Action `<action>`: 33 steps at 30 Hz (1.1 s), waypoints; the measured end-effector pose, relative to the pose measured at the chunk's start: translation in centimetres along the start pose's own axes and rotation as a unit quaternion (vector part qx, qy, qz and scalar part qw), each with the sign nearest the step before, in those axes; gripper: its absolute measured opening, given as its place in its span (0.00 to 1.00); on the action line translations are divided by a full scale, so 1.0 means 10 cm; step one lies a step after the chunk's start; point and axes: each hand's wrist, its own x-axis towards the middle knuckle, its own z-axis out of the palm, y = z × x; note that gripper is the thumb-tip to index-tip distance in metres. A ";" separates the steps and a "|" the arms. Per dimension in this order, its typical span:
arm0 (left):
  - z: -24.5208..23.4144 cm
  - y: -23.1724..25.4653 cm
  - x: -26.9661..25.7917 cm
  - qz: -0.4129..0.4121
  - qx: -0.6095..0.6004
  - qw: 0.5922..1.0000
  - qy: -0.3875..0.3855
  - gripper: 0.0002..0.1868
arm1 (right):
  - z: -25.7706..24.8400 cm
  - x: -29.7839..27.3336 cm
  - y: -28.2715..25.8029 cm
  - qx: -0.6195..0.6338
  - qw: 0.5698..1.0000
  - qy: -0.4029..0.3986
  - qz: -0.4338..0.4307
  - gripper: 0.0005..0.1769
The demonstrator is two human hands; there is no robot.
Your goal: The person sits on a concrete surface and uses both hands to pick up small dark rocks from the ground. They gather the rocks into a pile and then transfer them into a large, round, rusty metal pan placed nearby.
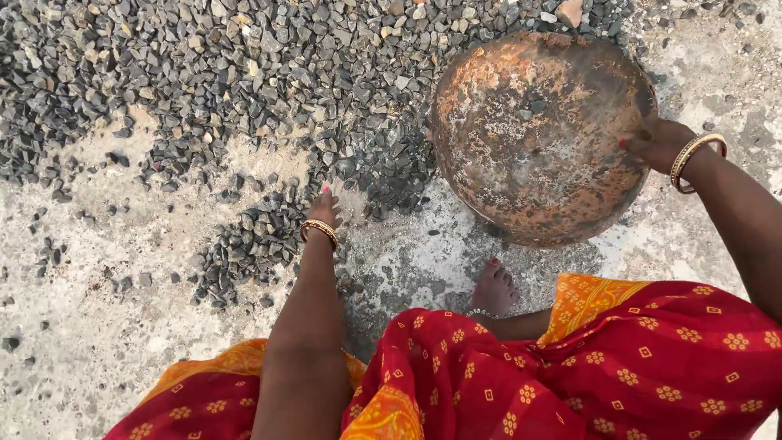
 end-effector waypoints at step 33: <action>0.62 0.45 -0.86 0.223 0.567 0.787 -0.098 0.33 | 3.05 0.12 -3.57 -0.048 0.986 -0.094 -0.126 0.22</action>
